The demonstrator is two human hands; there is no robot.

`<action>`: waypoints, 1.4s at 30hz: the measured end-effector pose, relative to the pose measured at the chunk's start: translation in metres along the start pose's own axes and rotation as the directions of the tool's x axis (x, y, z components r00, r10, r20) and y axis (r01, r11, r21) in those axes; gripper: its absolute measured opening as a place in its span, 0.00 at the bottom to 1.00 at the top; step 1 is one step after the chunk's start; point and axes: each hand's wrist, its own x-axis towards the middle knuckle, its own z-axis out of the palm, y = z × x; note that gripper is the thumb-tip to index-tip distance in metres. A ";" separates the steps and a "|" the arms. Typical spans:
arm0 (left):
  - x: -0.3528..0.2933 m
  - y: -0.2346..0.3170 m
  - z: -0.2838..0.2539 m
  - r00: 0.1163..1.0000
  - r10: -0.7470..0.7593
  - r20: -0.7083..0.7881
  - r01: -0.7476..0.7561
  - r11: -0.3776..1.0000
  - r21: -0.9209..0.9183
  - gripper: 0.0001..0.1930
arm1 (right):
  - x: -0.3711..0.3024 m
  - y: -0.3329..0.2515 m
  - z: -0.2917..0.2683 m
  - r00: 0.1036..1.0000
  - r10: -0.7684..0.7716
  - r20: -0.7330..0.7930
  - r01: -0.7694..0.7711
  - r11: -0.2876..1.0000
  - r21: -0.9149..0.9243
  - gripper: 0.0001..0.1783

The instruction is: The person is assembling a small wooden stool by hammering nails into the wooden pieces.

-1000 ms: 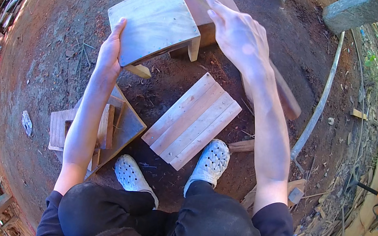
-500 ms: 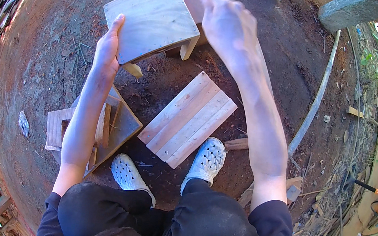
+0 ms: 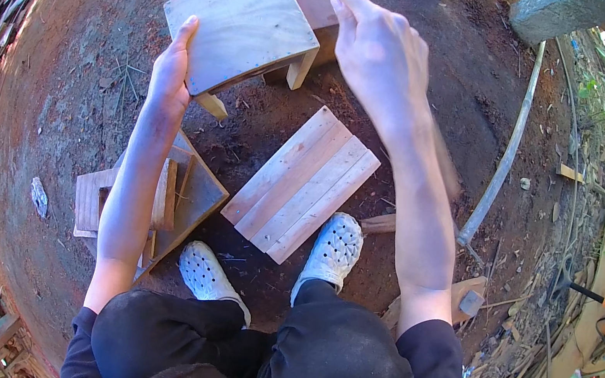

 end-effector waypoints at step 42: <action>0.015 -0.007 -0.025 0.988 -0.035 0.151 0.083 0.942 -0.326 0.29 | -0.039 0.015 0.017 0.972 0.183 -0.145 -0.154 0.969 0.193 0.25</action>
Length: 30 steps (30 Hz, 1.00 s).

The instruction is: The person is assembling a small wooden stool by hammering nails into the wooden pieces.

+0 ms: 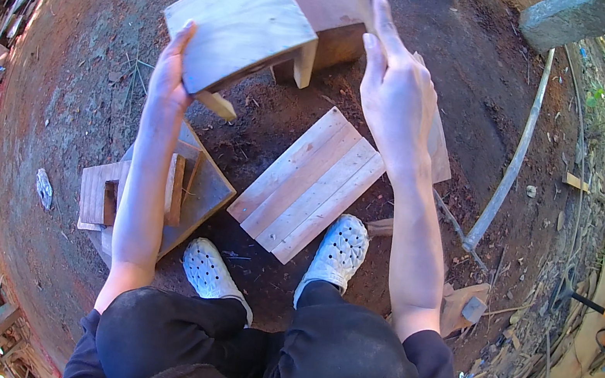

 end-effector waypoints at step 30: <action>-0.039 -0.026 0.037 0.990 0.136 0.021 -0.122 0.937 -0.329 0.22 | -0.010 0.025 0.022 0.982 0.121 0.143 -0.150 0.966 0.212 0.27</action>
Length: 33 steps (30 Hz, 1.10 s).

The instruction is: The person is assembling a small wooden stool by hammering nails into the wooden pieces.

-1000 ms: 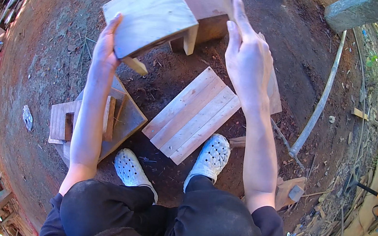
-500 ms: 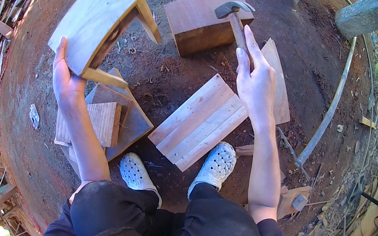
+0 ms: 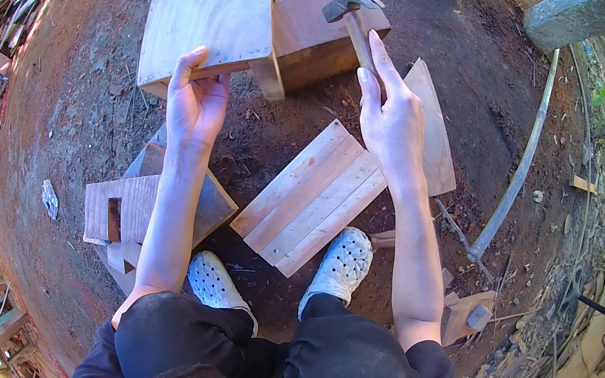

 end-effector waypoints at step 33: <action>-0.033 -0.082 0.011 0.994 -0.098 -0.041 0.100 0.994 0.051 0.27 | 0.030 -0.040 -0.018 0.953 -0.302 -0.033 0.282 0.919 -0.275 0.23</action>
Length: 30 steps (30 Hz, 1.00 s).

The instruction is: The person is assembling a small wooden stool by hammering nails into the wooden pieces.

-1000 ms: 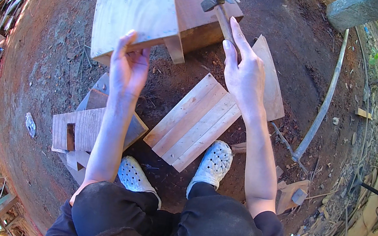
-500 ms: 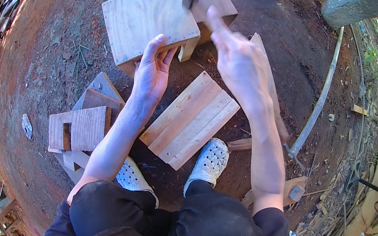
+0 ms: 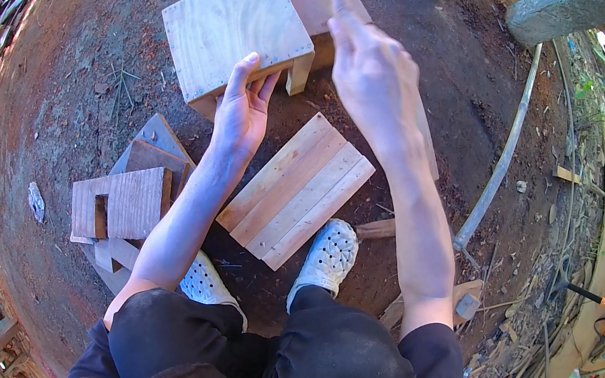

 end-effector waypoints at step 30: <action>-0.004 -0.006 -0.003 1.000 -0.017 0.024 0.016 1.000 0.022 0.22 | 0.046 0.009 0.023 0.996 0.021 0.089 -0.003 0.979 -0.204 0.23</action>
